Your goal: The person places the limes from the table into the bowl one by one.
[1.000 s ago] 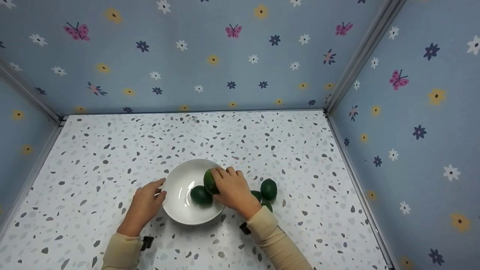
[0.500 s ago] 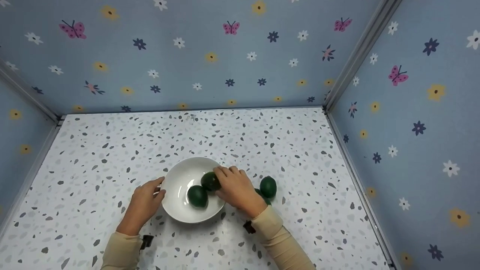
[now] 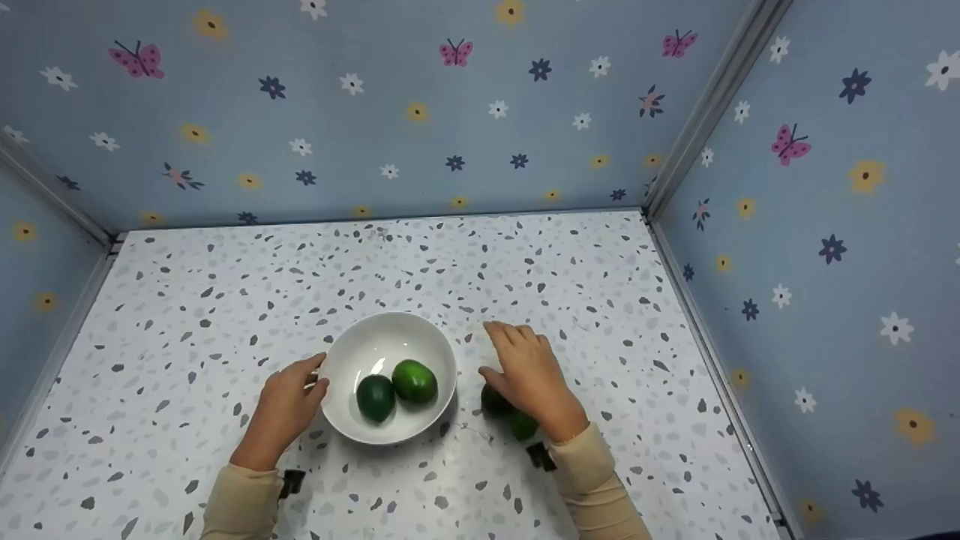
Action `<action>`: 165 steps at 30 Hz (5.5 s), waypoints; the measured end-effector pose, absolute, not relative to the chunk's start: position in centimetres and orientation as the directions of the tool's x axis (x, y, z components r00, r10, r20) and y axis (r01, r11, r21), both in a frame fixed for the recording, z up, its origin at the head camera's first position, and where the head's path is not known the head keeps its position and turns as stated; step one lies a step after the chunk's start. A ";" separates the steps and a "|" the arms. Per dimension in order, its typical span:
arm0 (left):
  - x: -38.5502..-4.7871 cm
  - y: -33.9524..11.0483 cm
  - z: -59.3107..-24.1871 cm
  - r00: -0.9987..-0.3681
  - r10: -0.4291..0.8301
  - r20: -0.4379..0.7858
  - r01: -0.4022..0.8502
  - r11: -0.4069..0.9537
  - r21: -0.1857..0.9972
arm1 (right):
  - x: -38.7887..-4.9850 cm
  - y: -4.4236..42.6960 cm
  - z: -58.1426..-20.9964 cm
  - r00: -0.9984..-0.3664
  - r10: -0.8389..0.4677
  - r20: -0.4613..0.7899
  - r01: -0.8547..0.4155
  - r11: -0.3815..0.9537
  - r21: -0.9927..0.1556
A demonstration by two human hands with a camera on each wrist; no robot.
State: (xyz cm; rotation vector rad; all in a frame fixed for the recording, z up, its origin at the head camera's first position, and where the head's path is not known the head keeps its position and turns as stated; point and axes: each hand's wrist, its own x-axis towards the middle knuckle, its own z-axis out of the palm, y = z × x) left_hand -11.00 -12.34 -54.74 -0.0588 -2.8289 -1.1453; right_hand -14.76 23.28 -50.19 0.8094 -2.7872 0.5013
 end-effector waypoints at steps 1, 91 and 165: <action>-11.0 -12.3 -54.7 -0.996 0.003 0.091 0.065 0.719 0.692 | -14.6 23.7 -50.2 -0.835 -0.470 0.285 -0.540 0.799 -0.265; -10.9 -12.2 -54.5 -0.997 -0.016 0.069 0.038 0.711 0.702 | -11.4 17.5 -50.7 -0.761 -0.632 0.148 -0.643 0.702 -0.306; -11.0 -12.2 -54.6 -0.999 -0.028 0.037 0.006 0.707 0.707 | -10.8 23.8 -57.5 -0.971 -0.236 0.047 -0.241 0.941 -0.238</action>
